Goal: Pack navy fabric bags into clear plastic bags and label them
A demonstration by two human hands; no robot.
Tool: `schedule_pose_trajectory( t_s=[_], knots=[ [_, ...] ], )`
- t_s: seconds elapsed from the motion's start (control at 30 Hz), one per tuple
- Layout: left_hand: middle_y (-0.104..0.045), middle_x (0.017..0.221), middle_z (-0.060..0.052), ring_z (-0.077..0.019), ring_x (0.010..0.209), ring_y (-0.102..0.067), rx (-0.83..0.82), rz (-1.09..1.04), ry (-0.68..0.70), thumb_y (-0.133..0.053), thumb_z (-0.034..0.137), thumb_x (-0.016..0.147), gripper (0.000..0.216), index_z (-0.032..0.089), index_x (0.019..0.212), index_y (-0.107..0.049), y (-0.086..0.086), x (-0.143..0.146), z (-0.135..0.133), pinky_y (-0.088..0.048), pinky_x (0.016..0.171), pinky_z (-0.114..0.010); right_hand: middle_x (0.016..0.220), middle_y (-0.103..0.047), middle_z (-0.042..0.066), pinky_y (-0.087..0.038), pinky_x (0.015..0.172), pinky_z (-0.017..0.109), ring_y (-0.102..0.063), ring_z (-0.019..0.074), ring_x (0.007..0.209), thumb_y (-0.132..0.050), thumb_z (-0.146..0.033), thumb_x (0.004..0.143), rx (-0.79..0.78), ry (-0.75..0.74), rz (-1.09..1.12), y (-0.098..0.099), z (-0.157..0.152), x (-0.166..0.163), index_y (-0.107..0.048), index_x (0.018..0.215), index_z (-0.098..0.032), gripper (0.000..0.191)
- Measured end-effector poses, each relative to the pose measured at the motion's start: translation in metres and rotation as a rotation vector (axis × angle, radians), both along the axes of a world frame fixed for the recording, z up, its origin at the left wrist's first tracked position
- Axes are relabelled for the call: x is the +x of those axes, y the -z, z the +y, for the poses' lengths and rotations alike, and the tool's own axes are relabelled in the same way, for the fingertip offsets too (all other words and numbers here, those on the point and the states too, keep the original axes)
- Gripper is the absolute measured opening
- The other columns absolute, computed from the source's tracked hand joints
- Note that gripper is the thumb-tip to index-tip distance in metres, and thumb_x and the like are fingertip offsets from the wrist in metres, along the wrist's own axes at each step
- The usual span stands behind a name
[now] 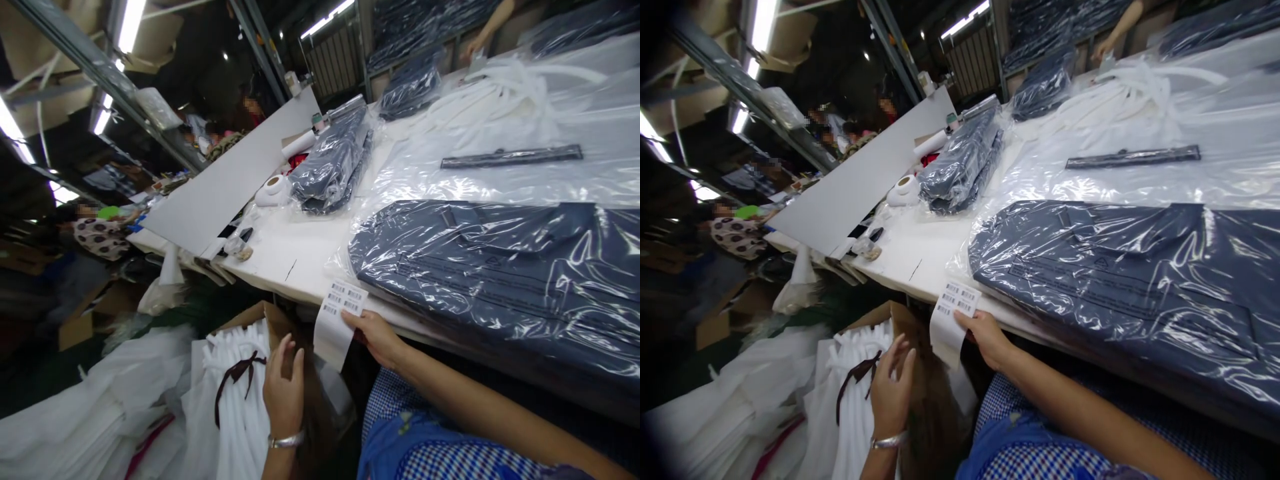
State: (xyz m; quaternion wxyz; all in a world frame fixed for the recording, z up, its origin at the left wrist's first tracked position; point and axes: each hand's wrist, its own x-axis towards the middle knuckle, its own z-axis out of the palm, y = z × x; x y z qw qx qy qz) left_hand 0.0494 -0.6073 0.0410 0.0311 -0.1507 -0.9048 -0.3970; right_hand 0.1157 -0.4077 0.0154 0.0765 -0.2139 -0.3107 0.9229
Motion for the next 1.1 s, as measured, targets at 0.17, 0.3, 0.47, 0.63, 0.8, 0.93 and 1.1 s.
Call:
schedule_pose_trajectory(
  t_s=[0.17, 0.3, 0.47, 0.63, 0.8, 0.93, 1.1],
  knots=[
    [-0.072, 0.102, -0.004, -0.0194, 0.092, -0.067, -0.005, 0.173, 0.267, -0.061, 0.036, 0.088, 0.041, 0.028, 0.128, -0.059, -0.022, 0.017, 0.066, -0.054, 0.09, -0.035, 0.109, -0.073, 0.008, -0.05, 0.094, 0.041, -0.068, 0.0255, 0.099, -0.082, -0.041, 0.069, 0.028, 0.054, 0.037, -0.005, -0.003, 0.015, -0.072, 0.105, -0.017, 0.044],
    [-0.071, 0.101, -0.003, -0.0174, 0.088, -0.069, 0.074, 0.045, 0.305, -0.064, 0.034, 0.086, 0.047, 0.026, 0.132, -0.056, -0.019, 0.02, 0.088, -0.056, 0.087, -0.033, 0.109, -0.073, 0.008, -0.051, 0.091, 0.039, -0.067, 0.026, 0.099, -0.082, -0.038, 0.069, 0.006, 0.087, 0.022, -0.009, -0.003, 0.025, -0.072, 0.105, -0.018, 0.042],
    [-0.071, 0.099, -0.003, -0.0178, 0.088, -0.07, 0.116, 0.012, 0.303, -0.068, 0.038, 0.083, 0.051, 0.025, 0.132, -0.056, -0.017, 0.018, 0.09, -0.057, 0.089, -0.035, 0.106, -0.074, 0.009, -0.05, 0.094, 0.042, -0.067, 0.0287, 0.1, -0.079, -0.046, 0.071, 0.24, 0.119, 0.026, -0.007, 0.002, 0.033, -0.075, 0.099, -0.017, 0.04],
    [-0.073, 0.1, -0.002, -0.018, 0.09, -0.072, 0.144, -0.014, 0.274, -0.069, 0.037, 0.083, 0.056, 0.027, 0.135, -0.052, -0.021, 0.021, 0.088, -0.058, 0.09, -0.034, 0.102, -0.075, 0.007, -0.051, 0.091, 0.042, -0.068, 0.0297, 0.098, -0.073, -0.053, 0.077, 0.494, 0.097, 0.056, -0.005, 0.001, 0.034, -0.077, 0.1, -0.018, 0.042],
    [-0.075, 0.098, -0.002, -0.0174, 0.089, -0.072, 0.198, -0.051, 0.219, -0.067, 0.036, 0.084, 0.053, 0.027, 0.134, -0.054, -0.026, 0.021, 0.086, -0.057, 0.088, -0.032, 0.097, -0.076, 0.009, -0.052, 0.089, 0.043, -0.068, 0.0297, 0.094, -0.075, -0.055, 0.073, 0.441, 0.081, 0.015, -0.007, 0.001, 0.03, -0.077, 0.097, -0.016, 0.046],
    [-0.074, 0.097, -0.005, -0.0162, 0.088, -0.07, 0.44, -0.295, 0.141, -0.074, 0.04, 0.077, 0.063, 0.02, 0.134, -0.053, -0.027, 0.006, 0.082, -0.056, 0.08, -0.027, 0.098, -0.075, 0.008, -0.053, 0.09, 0.045, -0.068, 0.0281, 0.091, -0.079, -0.052, 0.068, 0.252, 0.057, 0.017, -0.012, 0.008, 0.019, -0.076, 0.092, -0.016, 0.043],
    [-0.07, 0.1, -0.005, -0.0094, 0.076, -0.063, 0.703, -0.369, -0.081, -0.079, 0.042, 0.072, 0.067, 0.022, 0.132, -0.056, -0.036, -0.022, 0.064, -0.043, 0.055, -0.016, 0.094, -0.074, 0.007, -0.057, 0.083, 0.04, -0.068, 0.0232, 0.083, -0.076, -0.038, 0.071, 0.248, 0.058, -0.031, -0.03, 0.024, -0.027, -0.071, 0.087, -0.016, 0.027]
  ],
)
